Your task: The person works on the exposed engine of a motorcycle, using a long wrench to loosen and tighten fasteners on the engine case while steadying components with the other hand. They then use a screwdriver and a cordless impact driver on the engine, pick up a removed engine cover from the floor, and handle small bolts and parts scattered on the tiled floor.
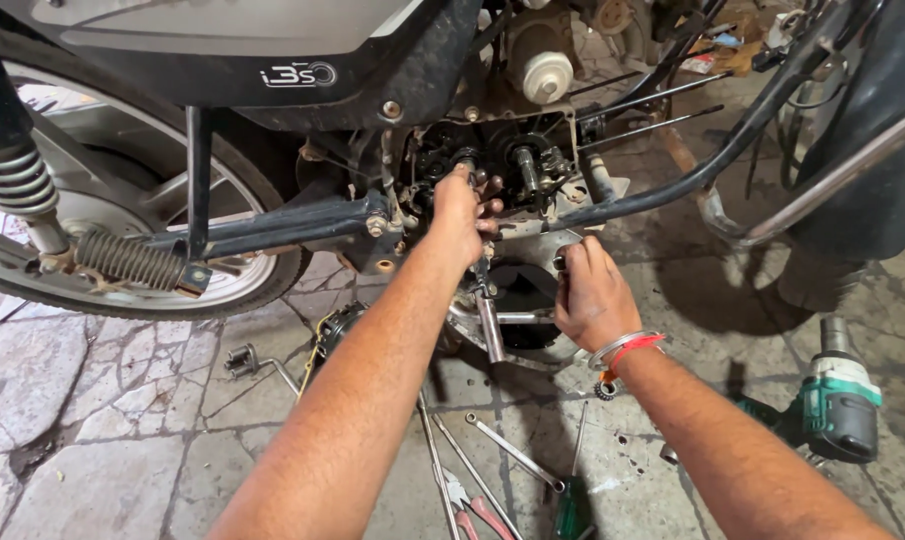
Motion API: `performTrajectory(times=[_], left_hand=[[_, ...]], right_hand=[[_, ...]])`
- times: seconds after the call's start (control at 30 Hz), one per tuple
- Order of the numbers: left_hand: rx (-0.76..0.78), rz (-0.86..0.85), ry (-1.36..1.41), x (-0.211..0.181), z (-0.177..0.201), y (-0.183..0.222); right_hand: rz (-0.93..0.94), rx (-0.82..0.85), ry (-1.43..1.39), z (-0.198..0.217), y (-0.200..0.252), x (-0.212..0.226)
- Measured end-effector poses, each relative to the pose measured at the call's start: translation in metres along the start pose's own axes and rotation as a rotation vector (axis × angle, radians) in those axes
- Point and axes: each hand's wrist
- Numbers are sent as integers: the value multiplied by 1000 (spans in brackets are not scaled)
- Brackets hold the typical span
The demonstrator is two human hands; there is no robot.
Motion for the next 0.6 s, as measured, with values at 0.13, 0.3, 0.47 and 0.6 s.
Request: performTrajectory(times=[0.13,0.3,0.47,0.6], left_hand=[[9,6,10,-1,4,-6],[17,-2,-75,-4,7,-3],[10,-14,-56,-4,-2,9],[18,-15,-35,-4,4,0]], right_hand=[[-7,-4,-13,-1,-1,0],[-7,3,-20,1,0,3],[-10,12,-11,1,-1,1],[-4,6,-28,1,-2,1]])
Point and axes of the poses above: each hand's wrist, its own y-axis away from the middle knuckle, its own z-axis out of the back of the hand, x = y × z, and after that the axes turned 13 degrees about x, right-handed
